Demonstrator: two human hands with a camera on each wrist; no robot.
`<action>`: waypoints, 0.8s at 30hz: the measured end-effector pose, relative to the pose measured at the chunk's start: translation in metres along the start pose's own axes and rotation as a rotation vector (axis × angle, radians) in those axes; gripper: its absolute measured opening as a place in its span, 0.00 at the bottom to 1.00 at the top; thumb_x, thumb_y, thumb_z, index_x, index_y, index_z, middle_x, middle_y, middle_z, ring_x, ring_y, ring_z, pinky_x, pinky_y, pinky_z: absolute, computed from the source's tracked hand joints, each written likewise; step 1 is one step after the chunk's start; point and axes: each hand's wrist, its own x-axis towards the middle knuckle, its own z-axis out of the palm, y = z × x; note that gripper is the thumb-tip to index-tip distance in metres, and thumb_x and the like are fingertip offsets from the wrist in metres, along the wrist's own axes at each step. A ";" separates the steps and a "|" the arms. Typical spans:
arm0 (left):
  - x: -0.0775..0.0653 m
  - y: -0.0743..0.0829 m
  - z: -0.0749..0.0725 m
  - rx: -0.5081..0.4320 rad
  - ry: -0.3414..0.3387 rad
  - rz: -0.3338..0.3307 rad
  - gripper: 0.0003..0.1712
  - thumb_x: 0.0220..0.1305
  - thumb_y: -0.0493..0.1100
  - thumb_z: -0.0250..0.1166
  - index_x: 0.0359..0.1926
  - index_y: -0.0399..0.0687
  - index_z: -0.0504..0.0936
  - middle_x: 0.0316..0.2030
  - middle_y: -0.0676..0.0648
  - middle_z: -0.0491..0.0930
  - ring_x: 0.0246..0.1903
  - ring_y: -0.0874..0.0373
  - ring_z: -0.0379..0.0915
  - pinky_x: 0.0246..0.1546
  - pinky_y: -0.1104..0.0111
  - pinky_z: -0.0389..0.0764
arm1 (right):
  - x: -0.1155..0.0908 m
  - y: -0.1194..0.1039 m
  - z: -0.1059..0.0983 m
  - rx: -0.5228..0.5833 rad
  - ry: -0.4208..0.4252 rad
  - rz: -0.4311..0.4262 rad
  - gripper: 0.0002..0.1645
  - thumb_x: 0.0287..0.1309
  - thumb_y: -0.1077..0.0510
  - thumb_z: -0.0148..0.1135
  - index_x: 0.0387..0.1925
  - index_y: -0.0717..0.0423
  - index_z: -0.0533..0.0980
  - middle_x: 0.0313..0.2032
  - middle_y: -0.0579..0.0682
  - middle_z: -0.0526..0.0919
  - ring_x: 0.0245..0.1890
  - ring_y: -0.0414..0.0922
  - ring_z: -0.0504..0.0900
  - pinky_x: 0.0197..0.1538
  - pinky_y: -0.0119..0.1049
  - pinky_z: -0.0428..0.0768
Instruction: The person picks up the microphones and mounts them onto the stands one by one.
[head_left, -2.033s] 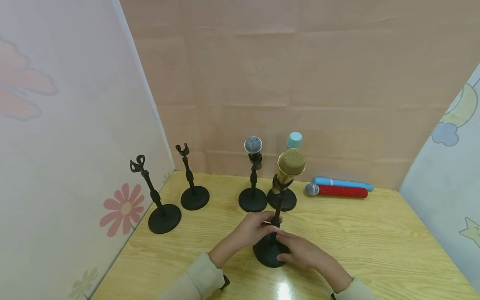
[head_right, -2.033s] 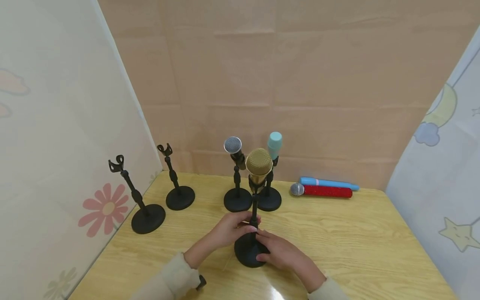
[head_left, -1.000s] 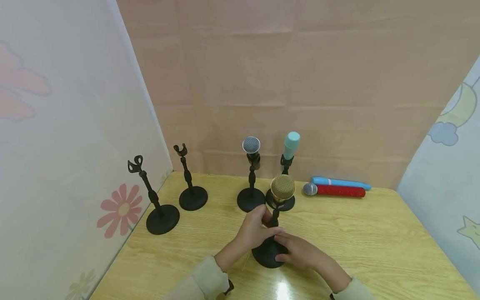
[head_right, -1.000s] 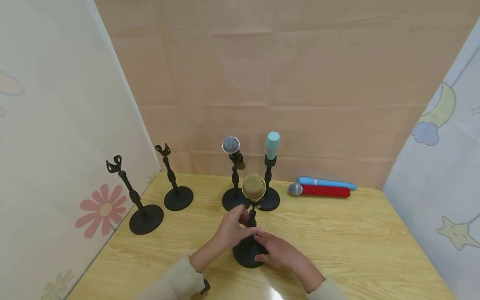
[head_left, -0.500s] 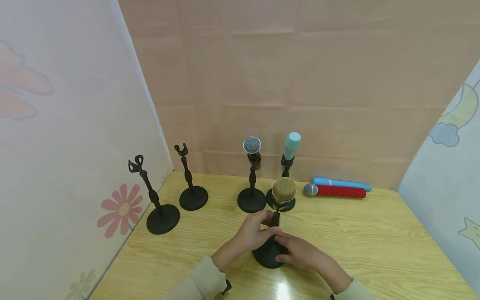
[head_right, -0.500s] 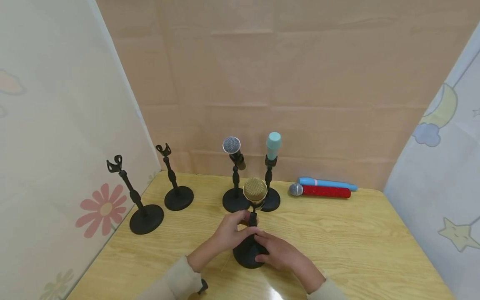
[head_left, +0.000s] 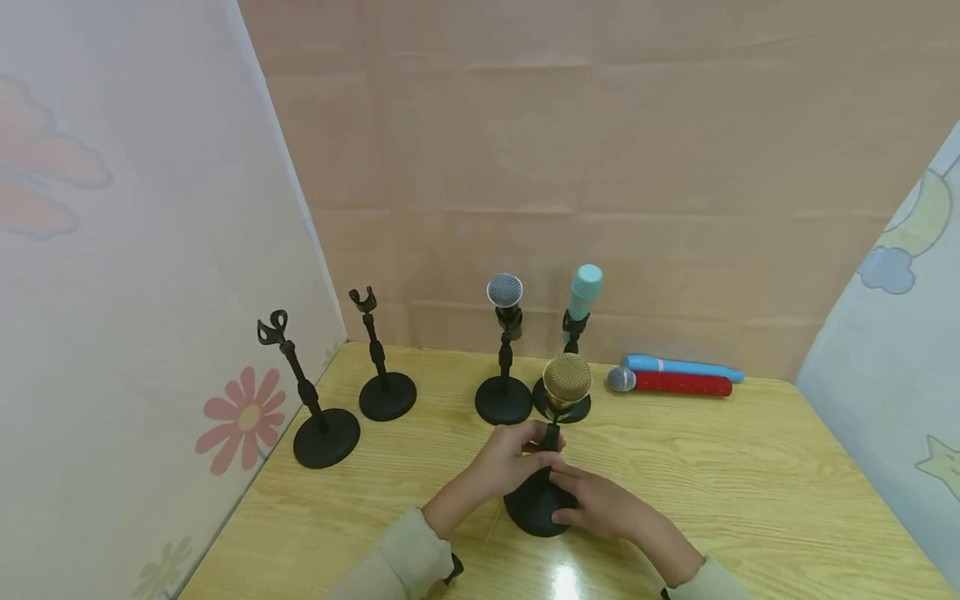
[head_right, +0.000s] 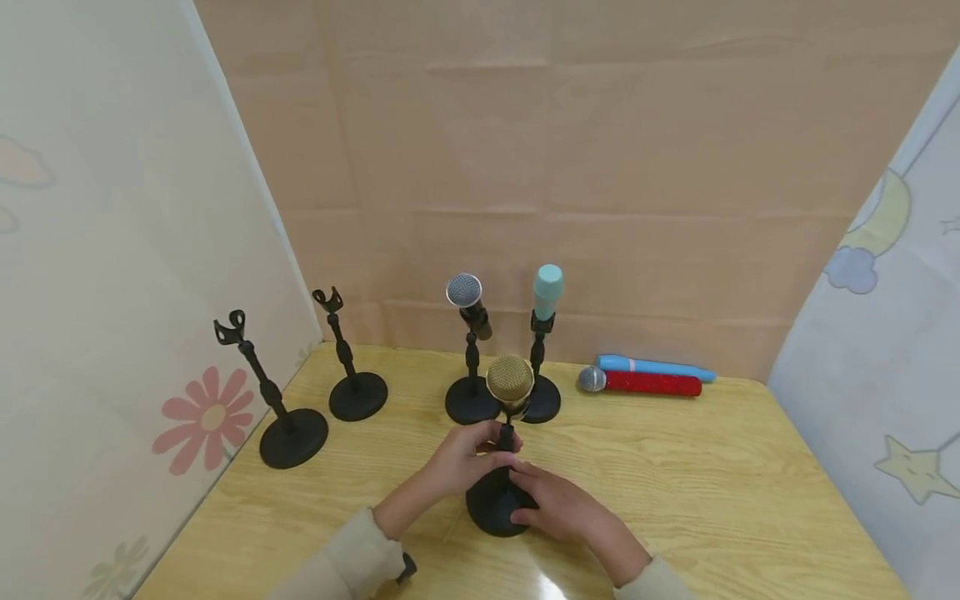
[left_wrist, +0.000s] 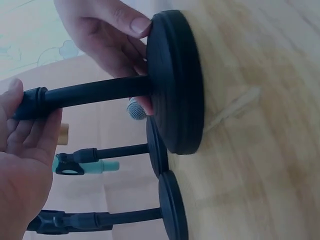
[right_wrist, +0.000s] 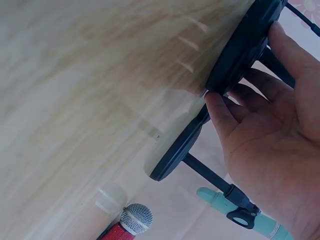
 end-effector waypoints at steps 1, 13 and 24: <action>0.000 0.000 0.000 0.009 0.000 0.007 0.12 0.68 0.43 0.67 0.50 0.46 0.83 0.45 0.52 0.86 0.47 0.69 0.80 0.50 0.75 0.80 | 0.000 0.000 0.000 -0.001 0.001 -0.004 0.40 0.67 0.45 0.64 0.67 0.70 0.69 0.71 0.65 0.66 0.68 0.63 0.70 0.65 0.58 0.71; -0.009 -0.012 -0.012 0.279 -0.230 -0.070 0.31 0.72 0.55 0.62 0.70 0.46 0.72 0.65 0.48 0.76 0.64 0.59 0.73 0.62 0.66 0.76 | -0.001 -0.002 0.003 -0.039 0.036 0.033 0.39 0.66 0.44 0.65 0.69 0.64 0.70 0.70 0.62 0.70 0.66 0.61 0.73 0.63 0.59 0.73; -0.035 -0.024 -0.008 0.591 -0.380 -0.213 0.43 0.61 0.65 0.67 0.72 0.51 0.71 0.72 0.47 0.68 0.68 0.55 0.65 0.64 0.63 0.74 | -0.007 -0.014 0.008 -0.074 0.092 0.098 0.41 0.63 0.43 0.67 0.68 0.64 0.71 0.71 0.59 0.70 0.65 0.60 0.75 0.61 0.57 0.76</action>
